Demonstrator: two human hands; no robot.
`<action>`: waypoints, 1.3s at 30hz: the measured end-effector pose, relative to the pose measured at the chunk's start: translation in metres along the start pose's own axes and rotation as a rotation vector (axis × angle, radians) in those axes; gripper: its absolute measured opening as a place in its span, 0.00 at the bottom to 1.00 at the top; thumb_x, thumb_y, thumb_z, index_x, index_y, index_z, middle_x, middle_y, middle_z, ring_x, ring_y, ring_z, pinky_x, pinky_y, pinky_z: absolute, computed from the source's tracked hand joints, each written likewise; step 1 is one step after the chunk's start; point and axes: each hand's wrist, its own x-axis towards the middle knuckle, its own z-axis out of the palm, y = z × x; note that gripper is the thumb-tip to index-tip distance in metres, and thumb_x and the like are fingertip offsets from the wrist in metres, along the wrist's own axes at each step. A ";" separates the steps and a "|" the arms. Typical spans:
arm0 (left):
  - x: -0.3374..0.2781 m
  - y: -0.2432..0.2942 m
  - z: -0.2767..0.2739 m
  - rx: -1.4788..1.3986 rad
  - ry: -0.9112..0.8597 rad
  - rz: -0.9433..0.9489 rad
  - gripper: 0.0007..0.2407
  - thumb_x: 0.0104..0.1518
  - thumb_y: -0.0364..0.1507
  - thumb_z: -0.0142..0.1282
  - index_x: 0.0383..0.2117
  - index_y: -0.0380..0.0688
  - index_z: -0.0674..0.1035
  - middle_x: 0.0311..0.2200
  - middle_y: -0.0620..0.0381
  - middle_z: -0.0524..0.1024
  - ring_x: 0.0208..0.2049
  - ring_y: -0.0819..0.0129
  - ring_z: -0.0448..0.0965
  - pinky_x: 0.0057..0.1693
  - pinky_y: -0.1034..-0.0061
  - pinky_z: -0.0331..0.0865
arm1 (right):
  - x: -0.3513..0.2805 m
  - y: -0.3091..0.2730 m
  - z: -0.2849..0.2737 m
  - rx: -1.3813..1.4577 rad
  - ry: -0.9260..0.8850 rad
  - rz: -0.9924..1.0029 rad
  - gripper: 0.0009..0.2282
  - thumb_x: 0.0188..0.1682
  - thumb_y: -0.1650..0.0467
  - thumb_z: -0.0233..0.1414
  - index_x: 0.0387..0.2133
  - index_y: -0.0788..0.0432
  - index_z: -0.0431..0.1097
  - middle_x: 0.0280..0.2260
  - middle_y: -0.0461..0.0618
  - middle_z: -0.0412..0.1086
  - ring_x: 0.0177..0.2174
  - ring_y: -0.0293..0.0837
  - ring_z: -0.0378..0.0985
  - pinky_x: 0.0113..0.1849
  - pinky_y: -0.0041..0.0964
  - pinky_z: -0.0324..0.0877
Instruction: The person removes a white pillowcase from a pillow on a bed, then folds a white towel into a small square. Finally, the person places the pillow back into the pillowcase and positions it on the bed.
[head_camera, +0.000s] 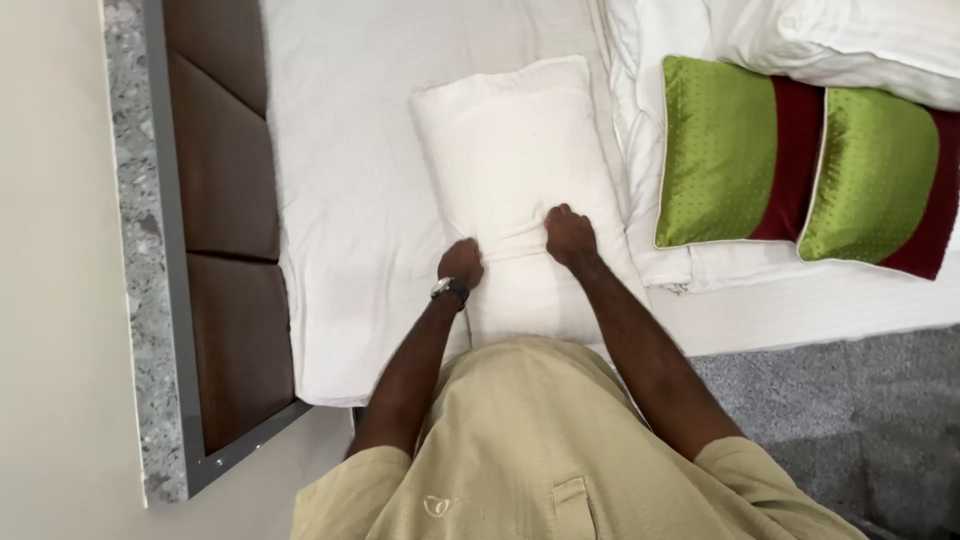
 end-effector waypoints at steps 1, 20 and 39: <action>-0.012 -0.004 -0.001 -0.002 0.006 -0.009 0.03 0.55 0.23 0.51 0.32 0.41 0.77 0.34 0.46 0.78 0.37 0.48 0.77 0.45 0.56 0.72 | -0.003 -0.002 -0.005 0.001 -0.003 -0.011 0.08 0.55 0.70 0.49 0.37 0.64 0.70 0.37 0.61 0.70 0.33 0.58 0.76 0.36 0.56 0.69; -0.052 -0.005 0.006 -0.201 -0.088 0.023 0.05 0.61 0.28 0.49 0.32 0.42 0.76 0.34 0.44 0.79 0.38 0.46 0.78 0.45 0.56 0.70 | -0.079 0.030 -0.023 0.202 -0.325 -0.086 0.12 0.51 0.72 0.45 0.45 0.66 0.67 0.47 0.70 0.69 0.43 0.63 0.76 0.46 0.51 0.71; -0.057 0.035 -0.066 -0.382 0.069 -0.085 0.22 0.61 0.43 0.53 0.54 0.40 0.72 0.48 0.46 0.77 0.45 0.54 0.81 0.50 0.64 0.76 | -0.070 0.101 -0.024 0.838 -0.037 0.432 0.15 0.63 0.64 0.51 0.31 0.65 0.69 0.26 0.48 0.61 0.29 0.39 0.60 0.36 0.37 0.64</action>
